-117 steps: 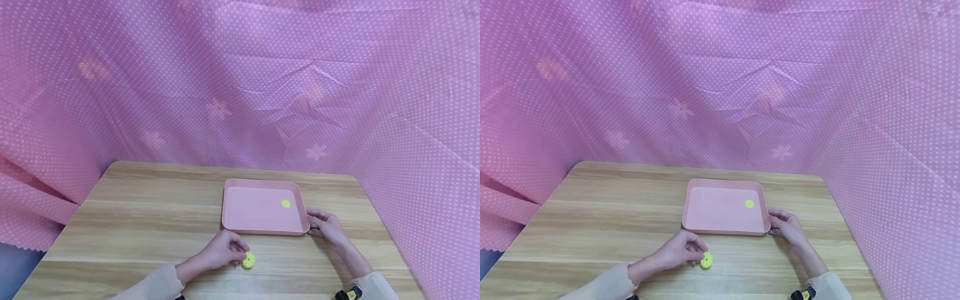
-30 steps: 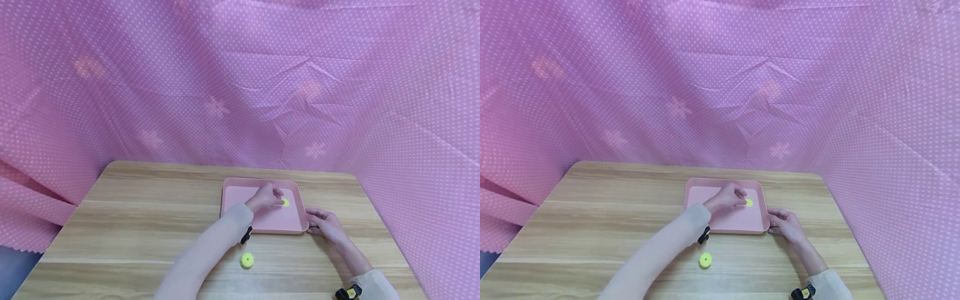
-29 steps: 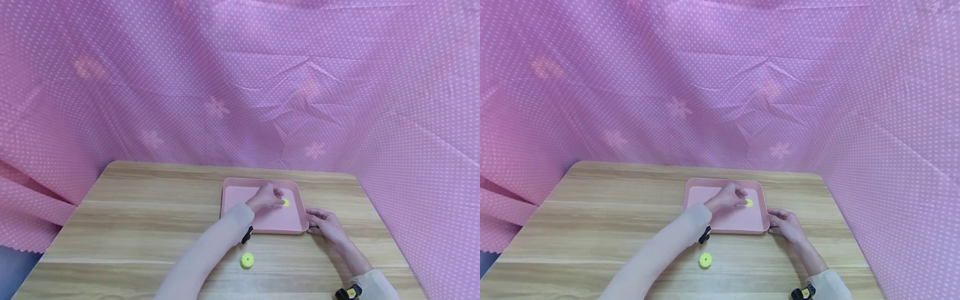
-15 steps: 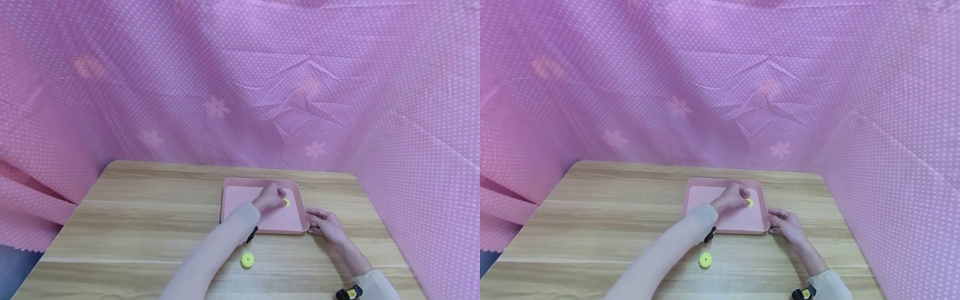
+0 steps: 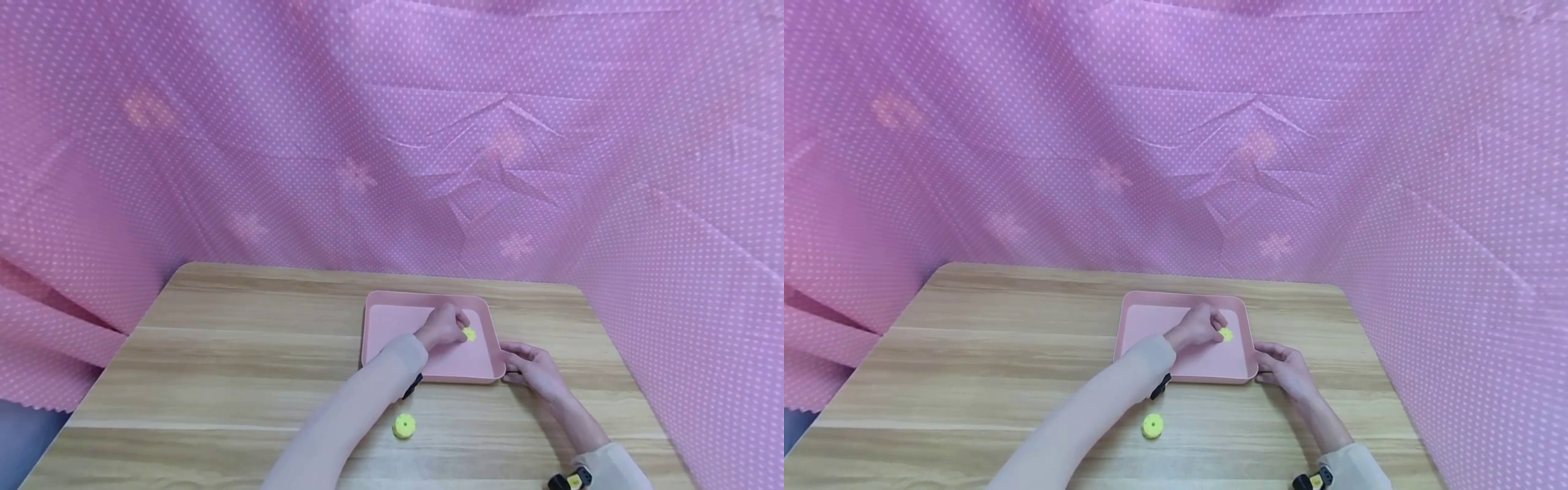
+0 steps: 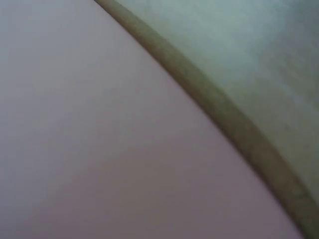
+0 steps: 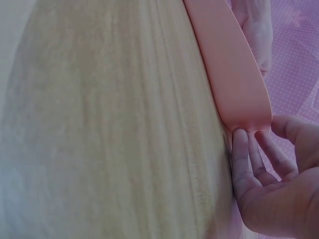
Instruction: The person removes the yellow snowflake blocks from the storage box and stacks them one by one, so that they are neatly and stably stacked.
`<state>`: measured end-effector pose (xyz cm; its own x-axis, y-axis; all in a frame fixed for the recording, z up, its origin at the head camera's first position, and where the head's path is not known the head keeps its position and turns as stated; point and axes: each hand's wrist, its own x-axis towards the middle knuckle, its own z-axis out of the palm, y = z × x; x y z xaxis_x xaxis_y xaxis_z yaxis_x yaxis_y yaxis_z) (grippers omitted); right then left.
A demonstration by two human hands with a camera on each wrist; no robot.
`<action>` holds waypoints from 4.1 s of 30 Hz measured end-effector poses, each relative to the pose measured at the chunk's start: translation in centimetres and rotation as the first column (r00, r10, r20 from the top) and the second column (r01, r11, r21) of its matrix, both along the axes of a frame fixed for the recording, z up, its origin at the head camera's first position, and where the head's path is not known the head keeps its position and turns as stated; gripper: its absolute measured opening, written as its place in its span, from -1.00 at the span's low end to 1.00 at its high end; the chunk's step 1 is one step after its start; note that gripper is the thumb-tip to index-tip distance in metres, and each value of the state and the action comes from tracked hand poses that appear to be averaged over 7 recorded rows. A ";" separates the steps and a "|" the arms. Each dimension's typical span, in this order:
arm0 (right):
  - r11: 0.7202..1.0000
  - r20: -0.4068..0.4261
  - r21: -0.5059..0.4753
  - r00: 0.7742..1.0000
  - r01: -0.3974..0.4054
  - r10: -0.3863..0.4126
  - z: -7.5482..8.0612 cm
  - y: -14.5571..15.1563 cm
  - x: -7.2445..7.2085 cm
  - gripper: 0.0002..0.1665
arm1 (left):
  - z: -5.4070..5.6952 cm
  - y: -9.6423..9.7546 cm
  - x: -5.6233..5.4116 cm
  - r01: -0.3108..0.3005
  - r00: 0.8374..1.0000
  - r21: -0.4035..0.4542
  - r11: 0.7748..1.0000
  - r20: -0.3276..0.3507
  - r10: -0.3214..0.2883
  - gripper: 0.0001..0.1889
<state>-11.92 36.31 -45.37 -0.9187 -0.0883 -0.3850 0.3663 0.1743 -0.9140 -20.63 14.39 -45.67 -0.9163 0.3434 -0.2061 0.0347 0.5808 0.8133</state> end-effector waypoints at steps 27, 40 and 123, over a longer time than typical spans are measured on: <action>1.000 -0.016 -0.016 1.000 -0.005 0.005 -0.2 0.1 0.5 -0.35 | 0.6 0.1 0.8 0.081 0.996 -0.082 0.993 -0.017 -0.083 -0.66; 1.000 -0.010 -0.018 1.000 -0.012 0.012 -0.3 0.1 0.3 -0.35 | 1.2 -1.0 1.2 0.050 0.998 0.007 0.999 -0.033 -0.050 -0.68; 0.998 0.006 -0.009 0.998 -0.056 0.056 0.6 1.1 -1.2 -0.34 | 5.6 -14.6 13.8 -0.052 0.985 0.367 0.929 0.174 -0.014 -0.80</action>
